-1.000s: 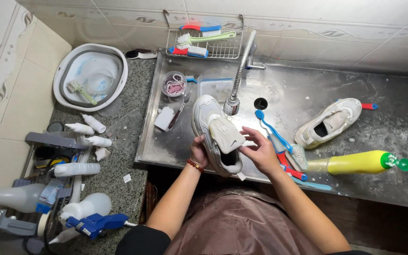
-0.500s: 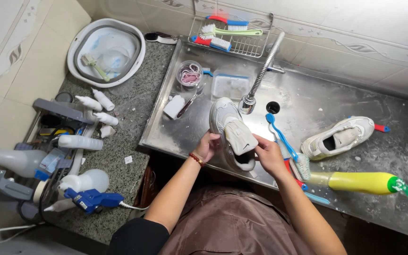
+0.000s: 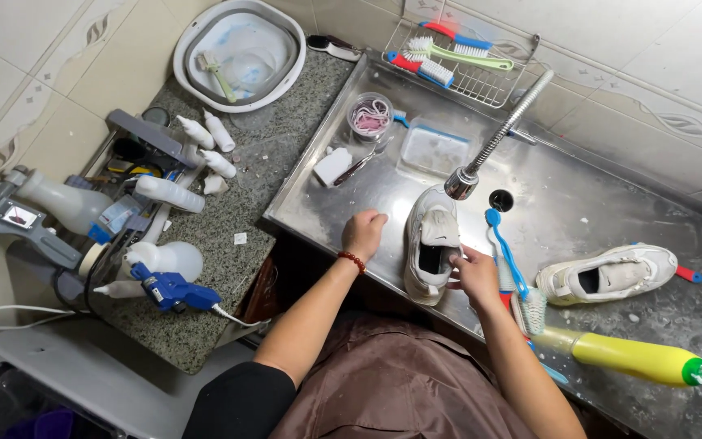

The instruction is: Cleaning a white sneaker in a stainless steel sink using brushes, running water, and a pressurized spray cleaner.

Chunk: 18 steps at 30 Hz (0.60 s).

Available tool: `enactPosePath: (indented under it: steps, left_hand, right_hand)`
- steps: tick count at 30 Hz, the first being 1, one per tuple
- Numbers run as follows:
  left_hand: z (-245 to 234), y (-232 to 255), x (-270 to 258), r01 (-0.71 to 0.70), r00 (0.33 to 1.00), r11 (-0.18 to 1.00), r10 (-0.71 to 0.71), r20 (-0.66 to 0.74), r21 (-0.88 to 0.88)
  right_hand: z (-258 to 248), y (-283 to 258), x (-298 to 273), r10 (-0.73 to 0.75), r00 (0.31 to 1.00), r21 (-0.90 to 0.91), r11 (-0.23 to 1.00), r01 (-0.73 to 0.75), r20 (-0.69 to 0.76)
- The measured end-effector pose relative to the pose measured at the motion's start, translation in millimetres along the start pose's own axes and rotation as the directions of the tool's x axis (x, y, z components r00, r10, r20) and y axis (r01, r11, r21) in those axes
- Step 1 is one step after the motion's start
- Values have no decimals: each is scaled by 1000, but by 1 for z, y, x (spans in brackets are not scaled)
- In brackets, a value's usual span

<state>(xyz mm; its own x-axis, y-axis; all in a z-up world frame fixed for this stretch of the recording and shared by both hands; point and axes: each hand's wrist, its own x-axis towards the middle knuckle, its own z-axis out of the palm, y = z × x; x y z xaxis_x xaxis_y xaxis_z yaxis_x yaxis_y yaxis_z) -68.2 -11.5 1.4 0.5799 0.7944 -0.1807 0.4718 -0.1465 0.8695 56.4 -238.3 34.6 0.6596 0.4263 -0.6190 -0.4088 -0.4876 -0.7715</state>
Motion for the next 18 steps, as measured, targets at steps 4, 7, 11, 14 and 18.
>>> enactPosePath:
  steps: [4, 7, 11, 14, 18]
  left_hand:
    - [12, -6, -8, -44, 990, 995, 55, 133, -85]
    - [14, -5, -20, 27, 980, 993, -4, 201, -112]
    - [14, -5, -29, 61, 970, 994, -38, 240, -90]
    - [9, 9, -34, 3, 970, 997, 15, 243, -73]
    - [5, 26, -39, -116, 971, 991, 127, 201, -66]
  right_hand:
    - [-1, 3, 1, 2, 1000, 56, 998, -2, 10]
    - [-5, 2, 0, -3, 1000, 84, 996, 0, 29]
    - [-5, -6, 5, -8, 999, 68, 998, 5, 51]
    - [-4, -8, 17, -23, 998, 43, 999, 20, 50]
    - [-5, -4, 32, -5, 998, 23, 1000, 4, 60]
